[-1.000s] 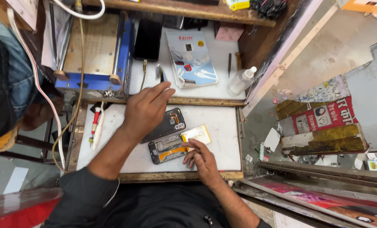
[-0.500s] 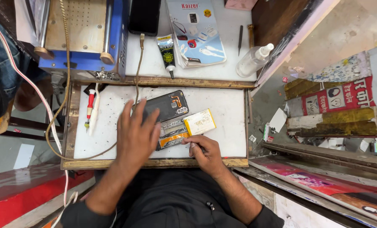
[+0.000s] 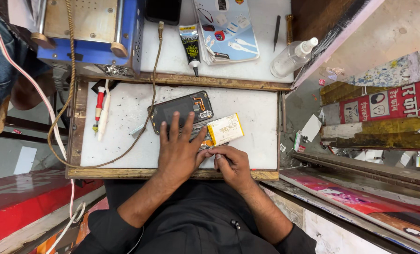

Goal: The person removes a battery from a disassembled mobile phone, then uses a small brush to clean the interior. They place the battery back into the phone and continue cleaning around the internal components. The person also wipes the back cover of the phone with a cloth before setting it aside.

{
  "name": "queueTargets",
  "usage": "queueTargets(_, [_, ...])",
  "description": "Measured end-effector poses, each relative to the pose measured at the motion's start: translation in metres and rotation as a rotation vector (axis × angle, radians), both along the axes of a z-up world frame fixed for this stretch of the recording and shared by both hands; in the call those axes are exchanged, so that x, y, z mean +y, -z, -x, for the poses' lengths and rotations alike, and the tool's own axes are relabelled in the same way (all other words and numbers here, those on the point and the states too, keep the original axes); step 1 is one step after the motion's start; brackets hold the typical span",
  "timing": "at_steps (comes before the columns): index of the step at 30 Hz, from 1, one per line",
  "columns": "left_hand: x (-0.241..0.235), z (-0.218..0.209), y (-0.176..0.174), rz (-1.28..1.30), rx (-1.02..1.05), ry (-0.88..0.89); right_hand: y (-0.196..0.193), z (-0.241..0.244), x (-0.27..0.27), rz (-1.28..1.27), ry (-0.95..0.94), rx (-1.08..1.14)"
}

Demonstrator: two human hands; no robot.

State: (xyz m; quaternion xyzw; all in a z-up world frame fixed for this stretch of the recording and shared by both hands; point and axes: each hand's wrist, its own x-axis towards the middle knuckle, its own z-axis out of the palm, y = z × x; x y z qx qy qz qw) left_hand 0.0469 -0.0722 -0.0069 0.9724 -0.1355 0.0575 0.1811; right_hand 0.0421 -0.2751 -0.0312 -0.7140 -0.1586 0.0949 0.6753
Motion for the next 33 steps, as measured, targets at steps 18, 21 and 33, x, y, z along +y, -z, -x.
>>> queueTargets(18, [0.012, 0.01, -0.001, 0.019, 0.016, -0.079, 0.017, 0.004, -0.009, -0.085, 0.085, 0.005])
queueTargets(21, [-0.001, 0.0, 0.0, 0.038, -0.035, -0.029, 0.021, 0.008, -0.011, -0.098, 0.1, 0.018])
queueTargets(33, [0.035, 0.026, -0.02, 0.072, -0.016, -0.019, 0.02, 0.004, -0.008, -0.107, 0.093, 0.062])
